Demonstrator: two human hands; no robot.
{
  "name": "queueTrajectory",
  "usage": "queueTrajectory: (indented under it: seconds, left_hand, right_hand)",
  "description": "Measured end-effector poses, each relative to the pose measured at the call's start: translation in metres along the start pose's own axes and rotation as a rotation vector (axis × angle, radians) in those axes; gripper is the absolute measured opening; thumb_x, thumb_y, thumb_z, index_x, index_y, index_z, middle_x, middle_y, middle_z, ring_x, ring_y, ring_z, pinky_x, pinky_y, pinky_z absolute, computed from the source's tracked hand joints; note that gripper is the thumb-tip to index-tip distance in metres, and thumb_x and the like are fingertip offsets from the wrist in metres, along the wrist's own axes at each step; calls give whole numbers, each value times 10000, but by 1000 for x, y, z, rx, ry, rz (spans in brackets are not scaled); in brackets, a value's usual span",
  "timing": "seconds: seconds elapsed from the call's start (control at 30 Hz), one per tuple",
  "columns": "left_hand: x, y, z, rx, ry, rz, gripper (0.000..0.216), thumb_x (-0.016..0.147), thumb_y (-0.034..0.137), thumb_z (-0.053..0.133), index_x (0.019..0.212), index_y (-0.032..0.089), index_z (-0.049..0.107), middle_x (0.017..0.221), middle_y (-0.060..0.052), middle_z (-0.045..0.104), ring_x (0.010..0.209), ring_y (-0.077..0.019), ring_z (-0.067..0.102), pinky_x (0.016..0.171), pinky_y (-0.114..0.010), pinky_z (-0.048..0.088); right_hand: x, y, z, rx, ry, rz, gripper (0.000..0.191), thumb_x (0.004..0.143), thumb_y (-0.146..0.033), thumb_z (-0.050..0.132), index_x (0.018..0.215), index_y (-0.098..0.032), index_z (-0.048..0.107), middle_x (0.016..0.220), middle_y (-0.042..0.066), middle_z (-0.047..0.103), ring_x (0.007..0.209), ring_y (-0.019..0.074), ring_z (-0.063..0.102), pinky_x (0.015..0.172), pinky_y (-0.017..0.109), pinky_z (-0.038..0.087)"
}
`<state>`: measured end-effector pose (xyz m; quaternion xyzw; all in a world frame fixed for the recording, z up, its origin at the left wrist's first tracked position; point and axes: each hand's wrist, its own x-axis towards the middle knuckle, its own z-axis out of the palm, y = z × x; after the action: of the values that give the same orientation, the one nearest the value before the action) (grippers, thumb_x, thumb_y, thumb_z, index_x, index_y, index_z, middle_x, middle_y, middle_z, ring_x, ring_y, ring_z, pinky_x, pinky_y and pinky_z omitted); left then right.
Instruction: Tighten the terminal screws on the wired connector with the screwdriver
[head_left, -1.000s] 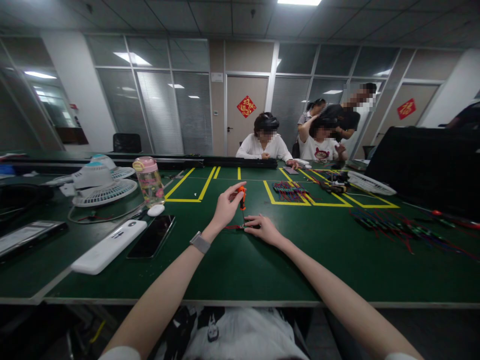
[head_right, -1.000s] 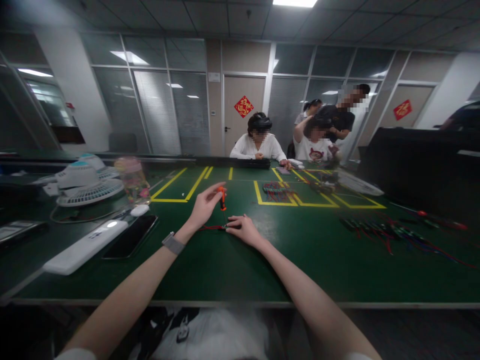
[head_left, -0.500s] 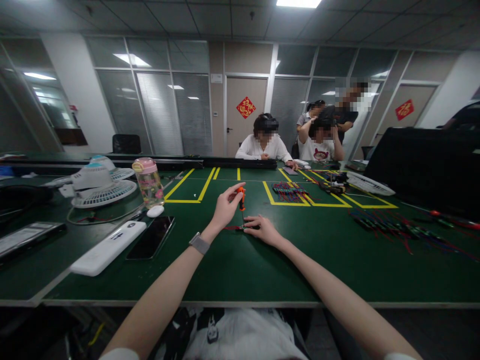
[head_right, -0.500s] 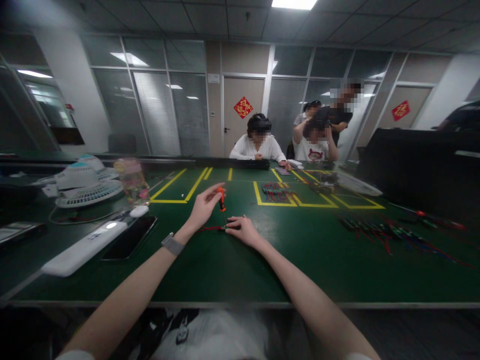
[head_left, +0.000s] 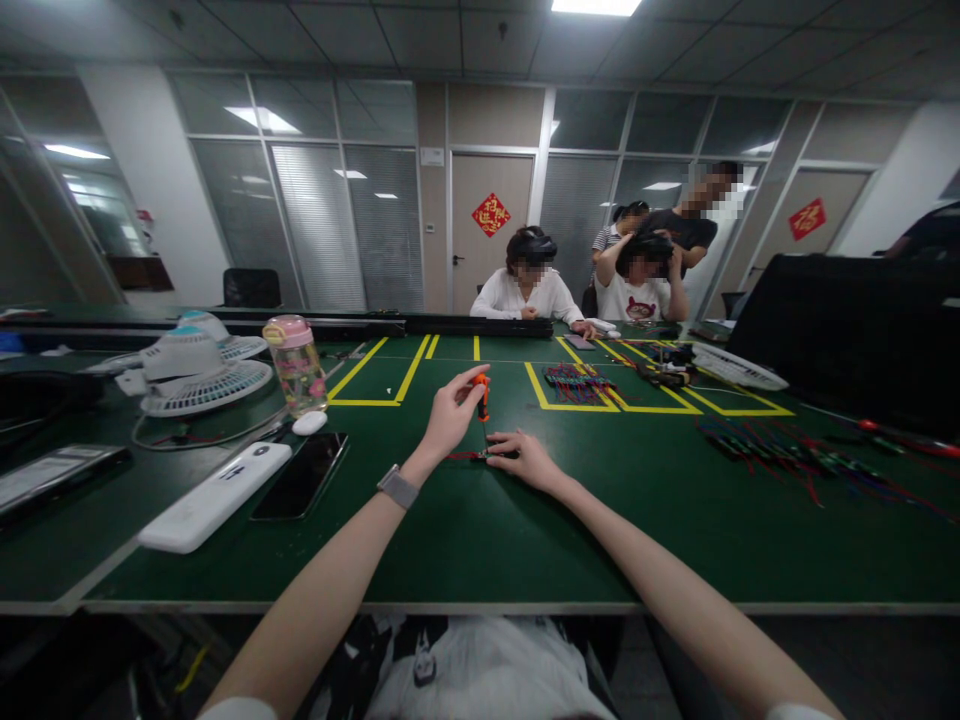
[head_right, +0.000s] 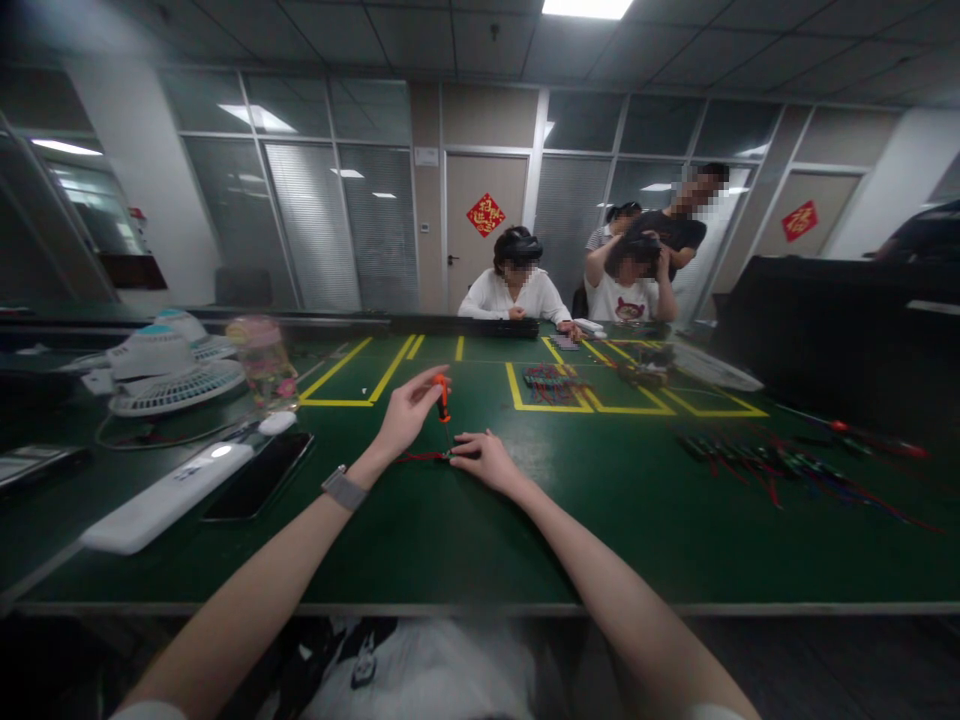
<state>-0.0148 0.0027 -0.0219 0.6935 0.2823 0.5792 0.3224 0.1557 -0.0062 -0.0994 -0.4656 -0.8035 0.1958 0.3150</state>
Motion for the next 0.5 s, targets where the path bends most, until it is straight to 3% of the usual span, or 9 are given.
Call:
queueTrajectory:
  seconds: [0.5]
  left_hand:
    - [1,-5,0,-4,5,8,345,848,250,549,1178,164,606,1061,-73,682,932,-166,653,843,-285,507]
  right_hand:
    - [1,2,1,-6,4,3,215,771,-343,653,946,-253,740,1201,97,650,1169,292,564,1094,591,178]
